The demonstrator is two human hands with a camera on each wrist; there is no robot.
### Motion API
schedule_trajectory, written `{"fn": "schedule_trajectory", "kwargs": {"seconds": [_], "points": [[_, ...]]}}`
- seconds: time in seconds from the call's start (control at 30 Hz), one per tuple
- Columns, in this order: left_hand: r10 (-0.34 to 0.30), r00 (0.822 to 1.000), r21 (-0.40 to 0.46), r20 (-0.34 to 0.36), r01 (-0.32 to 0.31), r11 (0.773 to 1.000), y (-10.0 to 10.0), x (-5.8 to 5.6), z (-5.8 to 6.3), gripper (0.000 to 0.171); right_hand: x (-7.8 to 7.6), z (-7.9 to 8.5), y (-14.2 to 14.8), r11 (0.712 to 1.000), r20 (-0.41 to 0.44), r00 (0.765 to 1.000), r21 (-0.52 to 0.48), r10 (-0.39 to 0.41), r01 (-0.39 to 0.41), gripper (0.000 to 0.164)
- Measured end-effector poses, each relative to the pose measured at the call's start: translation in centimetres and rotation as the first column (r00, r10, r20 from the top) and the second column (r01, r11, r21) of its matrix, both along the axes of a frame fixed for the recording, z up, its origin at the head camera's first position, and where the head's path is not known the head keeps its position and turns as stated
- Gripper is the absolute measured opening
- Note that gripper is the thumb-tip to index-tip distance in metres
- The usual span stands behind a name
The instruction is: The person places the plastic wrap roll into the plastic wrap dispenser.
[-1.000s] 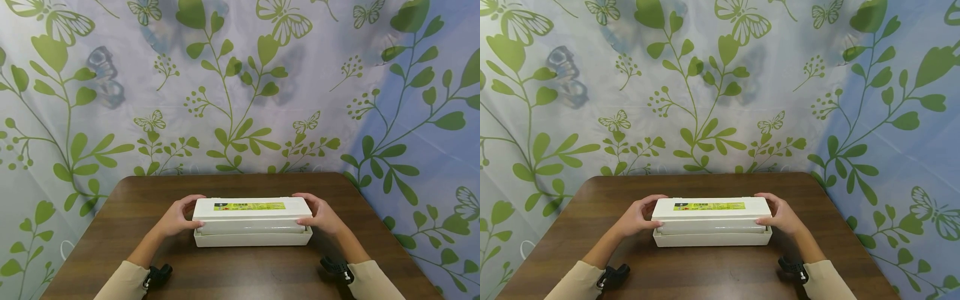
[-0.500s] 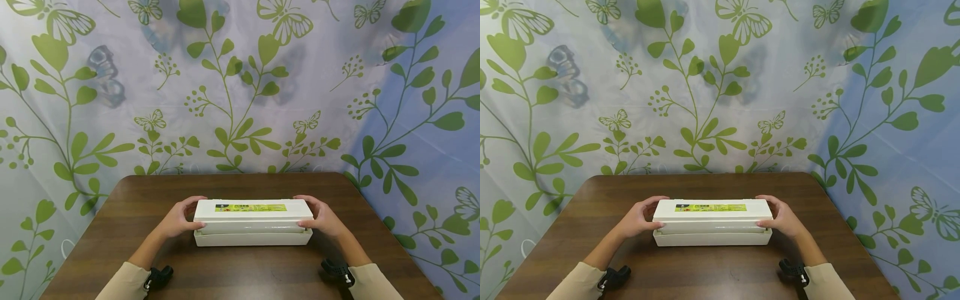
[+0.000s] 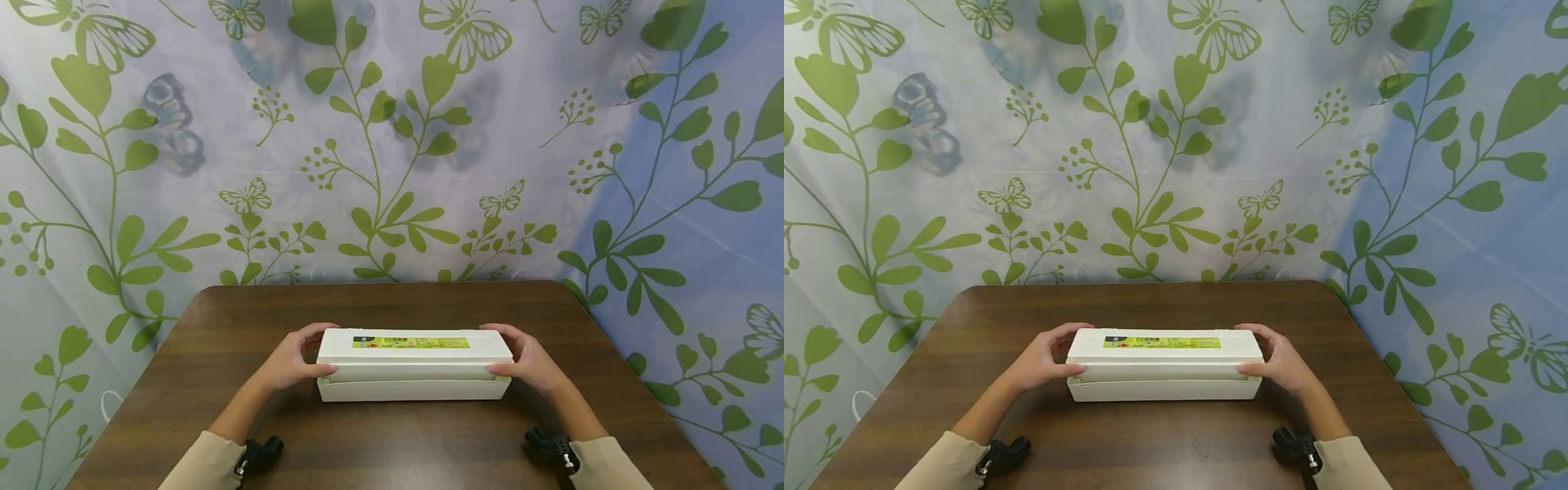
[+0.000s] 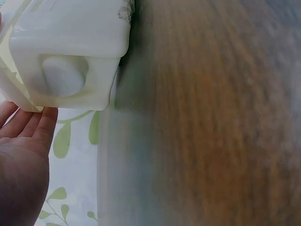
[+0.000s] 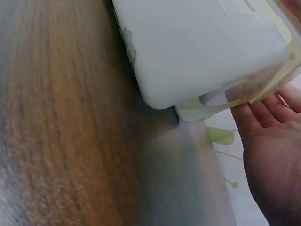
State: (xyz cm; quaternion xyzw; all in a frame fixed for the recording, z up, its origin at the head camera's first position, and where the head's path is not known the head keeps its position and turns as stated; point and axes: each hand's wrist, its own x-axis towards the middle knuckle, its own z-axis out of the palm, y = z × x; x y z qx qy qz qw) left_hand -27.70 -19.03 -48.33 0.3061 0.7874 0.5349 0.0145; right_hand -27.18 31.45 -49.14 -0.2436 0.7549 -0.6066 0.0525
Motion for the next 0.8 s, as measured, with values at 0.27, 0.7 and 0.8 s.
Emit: {"fn": "schedule_trajectory", "kwargs": {"seconds": [0.27,0.7,0.8], "points": [[0.007,1.000,-0.020,0.006,-0.007,1.000,-0.16,0.31,-0.09,0.067,0.30,-0.09,-0.05,1.000,0.013,1.000,0.005,-0.006,0.006,0.074],[0.019,1.000,-0.047,-0.004,-0.019,0.999,-0.24,0.63,-0.38,0.066,0.61,-0.11,-0.06,1.000,0.008,1.000,0.006,0.003,-0.003,0.074],[0.020,1.000,-0.050,0.002,-0.020,0.999,-0.29,0.74,-0.34,0.066,0.70,-0.03,-0.10,1.000,0.011,1.000,0.005,0.005,-0.005,0.075]]}}
